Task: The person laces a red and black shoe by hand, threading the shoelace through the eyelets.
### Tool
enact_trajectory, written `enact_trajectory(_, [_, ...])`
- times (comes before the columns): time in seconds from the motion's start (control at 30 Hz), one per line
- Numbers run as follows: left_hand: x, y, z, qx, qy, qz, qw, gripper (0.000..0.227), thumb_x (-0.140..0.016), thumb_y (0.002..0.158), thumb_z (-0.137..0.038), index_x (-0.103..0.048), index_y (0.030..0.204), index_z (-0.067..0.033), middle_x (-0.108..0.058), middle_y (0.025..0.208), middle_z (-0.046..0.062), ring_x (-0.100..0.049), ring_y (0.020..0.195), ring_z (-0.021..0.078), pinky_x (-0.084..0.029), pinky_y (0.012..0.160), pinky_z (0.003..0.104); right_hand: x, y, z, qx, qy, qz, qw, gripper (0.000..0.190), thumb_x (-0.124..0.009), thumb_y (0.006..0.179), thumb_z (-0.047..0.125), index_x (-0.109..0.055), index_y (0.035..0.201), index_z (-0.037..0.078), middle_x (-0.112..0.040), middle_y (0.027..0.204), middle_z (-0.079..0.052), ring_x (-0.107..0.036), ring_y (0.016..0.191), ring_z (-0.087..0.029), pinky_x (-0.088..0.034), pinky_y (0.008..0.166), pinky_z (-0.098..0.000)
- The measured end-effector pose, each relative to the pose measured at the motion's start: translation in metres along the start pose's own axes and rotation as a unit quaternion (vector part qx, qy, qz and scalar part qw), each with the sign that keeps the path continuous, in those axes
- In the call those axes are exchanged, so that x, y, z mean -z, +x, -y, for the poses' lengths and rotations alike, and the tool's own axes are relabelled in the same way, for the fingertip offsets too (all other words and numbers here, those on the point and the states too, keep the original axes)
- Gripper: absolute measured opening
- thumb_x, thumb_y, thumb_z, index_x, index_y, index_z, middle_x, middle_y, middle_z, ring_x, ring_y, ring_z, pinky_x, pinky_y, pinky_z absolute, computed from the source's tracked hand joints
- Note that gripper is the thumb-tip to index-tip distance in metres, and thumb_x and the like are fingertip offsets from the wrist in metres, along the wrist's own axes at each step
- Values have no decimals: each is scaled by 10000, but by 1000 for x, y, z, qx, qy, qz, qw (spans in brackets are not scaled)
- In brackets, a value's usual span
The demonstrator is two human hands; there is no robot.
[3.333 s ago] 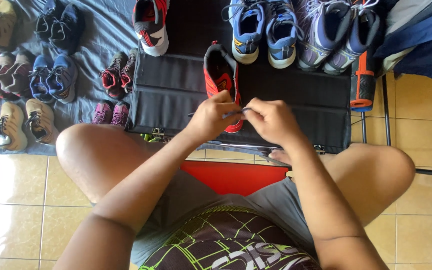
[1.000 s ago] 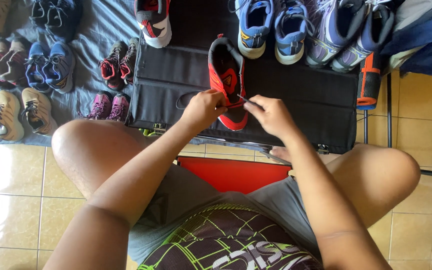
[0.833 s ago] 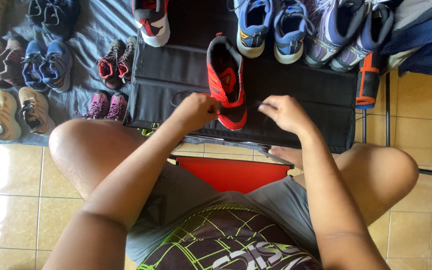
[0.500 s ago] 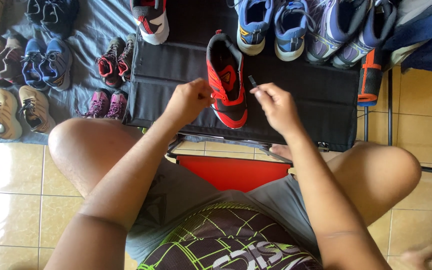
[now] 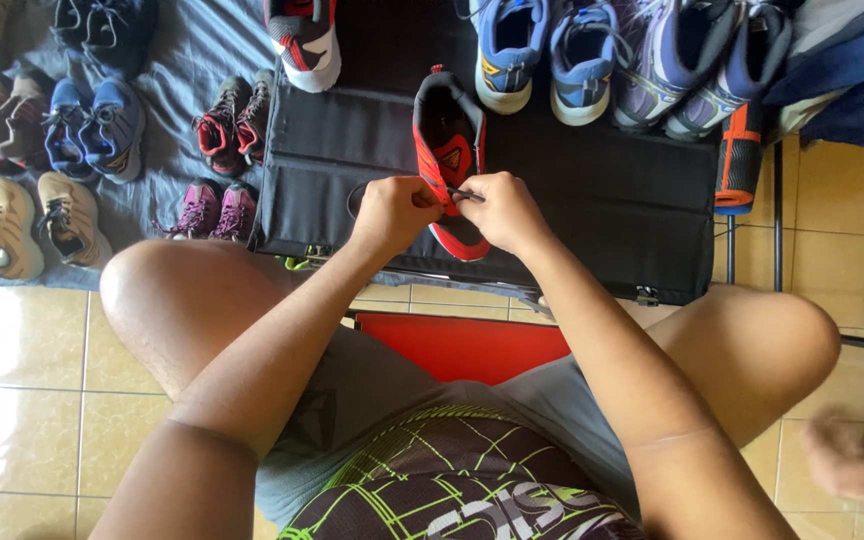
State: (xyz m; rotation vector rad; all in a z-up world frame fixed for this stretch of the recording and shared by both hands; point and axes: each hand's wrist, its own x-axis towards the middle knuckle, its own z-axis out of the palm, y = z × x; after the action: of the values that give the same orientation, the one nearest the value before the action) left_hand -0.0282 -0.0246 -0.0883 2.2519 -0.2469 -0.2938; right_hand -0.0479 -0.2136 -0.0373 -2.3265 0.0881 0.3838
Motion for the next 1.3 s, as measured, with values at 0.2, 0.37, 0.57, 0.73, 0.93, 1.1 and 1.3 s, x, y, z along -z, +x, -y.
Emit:
enact_trajectory(0.2, [15, -7, -4, 35, 17, 13, 999, 179, -843, 786, -325, -785, 797, -156, -718, 669, 8, -730, 721, 250, -599, 686, 392, -21, 8, -9, -13, 100, 25, 995, 160, -690, 863, 206, -830, 938, 188, -757, 720, -47, -730, 732, -173, -568, 708, -309])
enact_trajectory(0.37, [2, 3, 22, 48, 67, 27, 996, 187, -851, 744, -369, -782, 764, -196, -728, 689, 15, -742, 742, 282, -606, 701, 428, -27, 5, -3, -17, 65, 33, 997, 159, -688, 890, 218, -818, 959, 159, -748, 708, -81, -733, 691, -197, -576, 673, -326])
enact_trajectory(0.57, [-3, 9, 22, 27, 80, 45, 995, 202, -847, 756, -350, -800, 845, -174, -760, 773, 43, -757, 809, 312, -623, 760, 455, -26, 0, 12, -53, -55, 34, 997, 212, -655, 923, 253, -791, 1083, 234, -773, 824, -89, -757, 787, -254, -624, 704, -380])
enact_trajectory(0.73, [-3, 9, 21, 30, 82, 54, 995, 200, -839, 771, -328, -802, 891, -172, -769, 830, 51, -760, 868, 321, -619, 801, 451, -29, 3, 13, -52, -85, 29, 995, 256, -675, 920, 275, -788, 1150, 270, -788, 978, -103, -742, 1002, -353, -611, 854, -473])
enact_trajectory(0.93, [13, 6, 10, -7, 14, 49, 999, 359, -832, 742, -149, -566, 982, -177, -742, 787, 44, -748, 892, 324, -587, 814, 490, -14, -3, 41, -76, -113, 70, 988, 249, -674, 922, 235, -791, 1141, 239, -778, 1075, -117, -710, 1105, -338, -587, 930, -464])
enact_trajectory(1.1, [13, 3, 11, -75, 13, 30, 997, 422, -843, 702, -158, -569, 1021, -179, -704, 765, 34, -743, 857, 310, -593, 767, 469, 4, -20, 66, -67, -110, 107, 986, 280, -674, 950, 263, -769, 1202, 184, -762, 1151, -159, -673, 1192, -362, -550, 1009, -492])
enact_trajectory(1.3, [8, 8, 23, -101, 8, 31, 994, 530, -928, 604, -201, -599, 1019, -184, -677, 755, 26, -739, 832, 307, -590, 774, 437, -16, -3, 34, -51, -116, 68, 990, 237, -640, 942, 245, -785, 1130, 250, -773, 1104, -125, -695, 1128, -383, -581, 929, -508])
